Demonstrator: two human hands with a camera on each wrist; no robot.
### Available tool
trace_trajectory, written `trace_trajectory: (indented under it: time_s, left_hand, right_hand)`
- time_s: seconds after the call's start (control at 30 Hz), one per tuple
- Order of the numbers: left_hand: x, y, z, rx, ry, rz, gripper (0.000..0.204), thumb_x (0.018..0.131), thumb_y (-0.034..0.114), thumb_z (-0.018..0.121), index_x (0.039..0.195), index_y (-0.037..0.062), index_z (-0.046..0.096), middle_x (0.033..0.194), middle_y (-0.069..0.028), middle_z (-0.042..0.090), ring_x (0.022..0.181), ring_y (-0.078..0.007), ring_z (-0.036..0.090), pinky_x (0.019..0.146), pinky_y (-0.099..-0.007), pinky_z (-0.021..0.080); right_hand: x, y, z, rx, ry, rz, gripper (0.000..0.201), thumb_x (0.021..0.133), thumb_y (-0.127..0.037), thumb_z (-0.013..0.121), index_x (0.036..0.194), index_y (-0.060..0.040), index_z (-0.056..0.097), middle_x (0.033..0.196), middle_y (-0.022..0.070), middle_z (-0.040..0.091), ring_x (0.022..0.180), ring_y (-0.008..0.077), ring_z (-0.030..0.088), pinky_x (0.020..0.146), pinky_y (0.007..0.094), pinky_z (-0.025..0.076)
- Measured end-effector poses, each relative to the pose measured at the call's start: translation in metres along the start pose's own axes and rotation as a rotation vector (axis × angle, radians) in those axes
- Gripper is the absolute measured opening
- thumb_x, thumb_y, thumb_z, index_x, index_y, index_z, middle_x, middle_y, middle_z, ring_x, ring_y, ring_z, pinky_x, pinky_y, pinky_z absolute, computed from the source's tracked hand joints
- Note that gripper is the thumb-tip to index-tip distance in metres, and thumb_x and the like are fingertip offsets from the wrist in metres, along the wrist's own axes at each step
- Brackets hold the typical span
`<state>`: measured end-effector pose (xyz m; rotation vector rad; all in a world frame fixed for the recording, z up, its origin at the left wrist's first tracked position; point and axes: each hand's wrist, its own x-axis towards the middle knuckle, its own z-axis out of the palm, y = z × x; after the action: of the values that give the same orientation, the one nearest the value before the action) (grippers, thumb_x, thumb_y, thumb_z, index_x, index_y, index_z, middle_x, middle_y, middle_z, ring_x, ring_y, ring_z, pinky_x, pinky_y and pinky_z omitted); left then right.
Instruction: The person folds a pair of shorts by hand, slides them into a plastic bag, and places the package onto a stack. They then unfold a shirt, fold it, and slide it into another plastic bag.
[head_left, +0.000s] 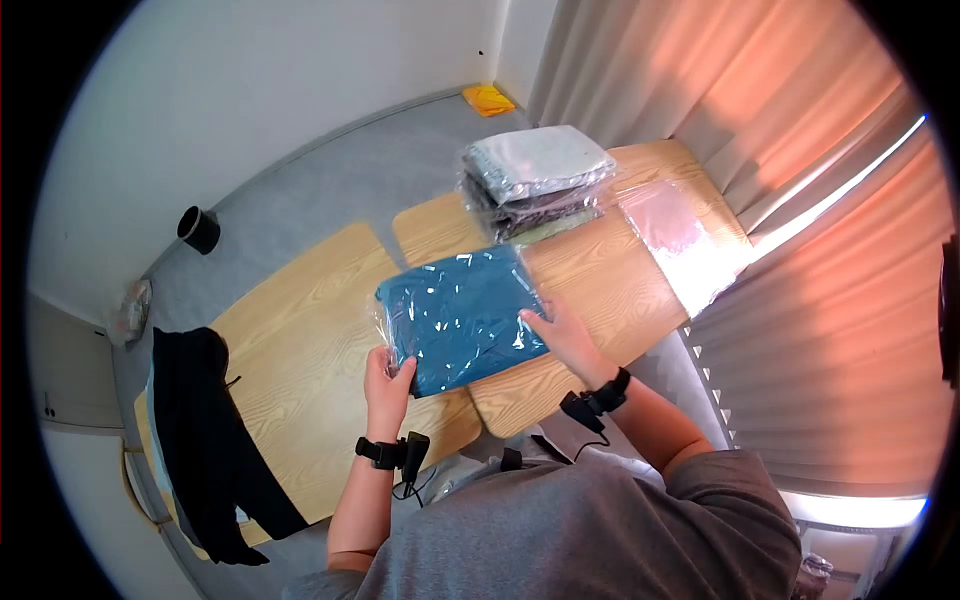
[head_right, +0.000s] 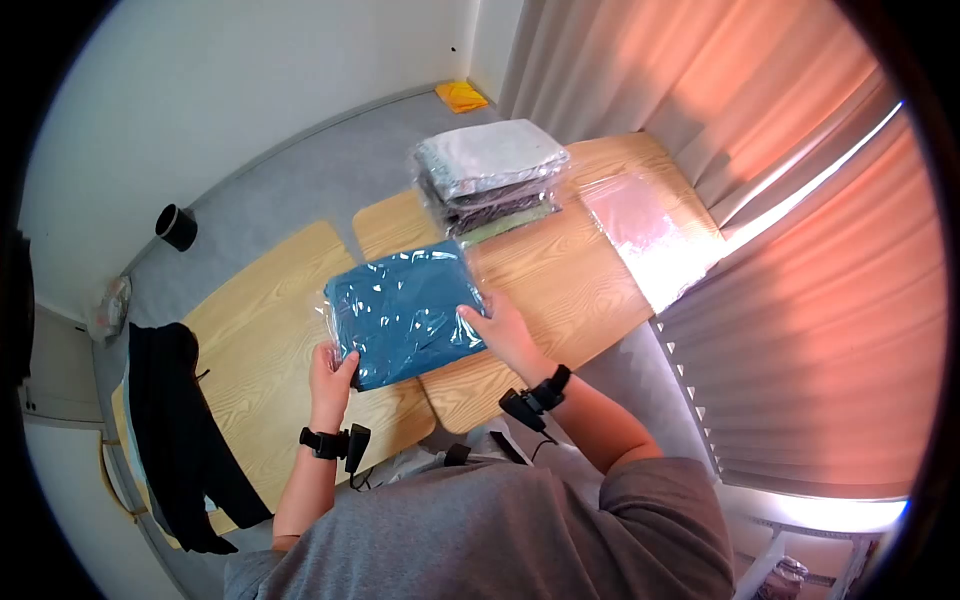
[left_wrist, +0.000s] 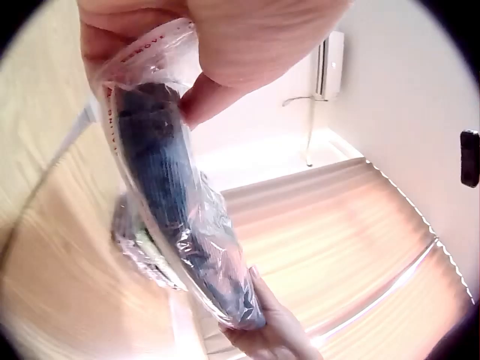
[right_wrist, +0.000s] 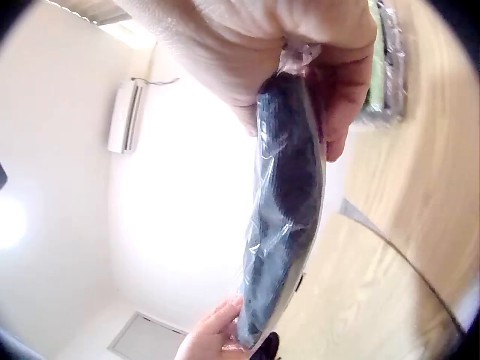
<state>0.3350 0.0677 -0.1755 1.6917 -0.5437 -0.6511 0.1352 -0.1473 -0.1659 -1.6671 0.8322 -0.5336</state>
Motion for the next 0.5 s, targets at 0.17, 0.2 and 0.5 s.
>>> trace_trajectory:
  time_s: [0.17,0.2,0.5]
  left_hand:
    - [0.043,0.089,0.086,-0.052,-0.014,0.130,0.026,0.084,0.005,0.066,0.104,-0.0004,0.051,0.090,-0.0037,0.060,0.075,-0.0087,0.054,0.066,-0.0237,0.045]
    - [0.059,0.100,0.103,-0.099,-0.026,0.208,0.026,0.085,0.005,0.065,0.105,-0.0003,0.051,0.091,-0.0033,0.060,0.076,-0.0085,0.054,0.067,-0.0236,0.045]
    - [0.191,0.151,0.203,0.147,0.077,0.244,0.041,0.076,0.012,0.069,0.111,-0.0038,0.054,0.082,-0.0052,0.057,0.076,-0.0147,0.056,0.069,-0.0283,0.046]
  right_hand:
    - [0.046,-0.067,-0.112,0.194,0.002,-0.023,0.040,0.087,-0.020,0.060,0.117,0.0058,0.053,0.094,0.0062,0.062,0.082,0.0108,0.056,0.074,0.0251,0.046]
    - [0.061,-0.075,-0.133,0.306,-0.061,-0.094,0.041,0.085,-0.015,0.059,0.120,0.0055,0.052,0.096,0.0053,0.061,0.083,0.0100,0.055,0.075,0.0241,0.045]
    - [0.195,-0.090,-0.221,0.153,0.228,-0.178,0.051,0.080,-0.011,0.065,0.125,0.0051,0.048,0.108,0.0140,0.062,0.101,0.0181,0.059,0.087,0.0280,0.046]
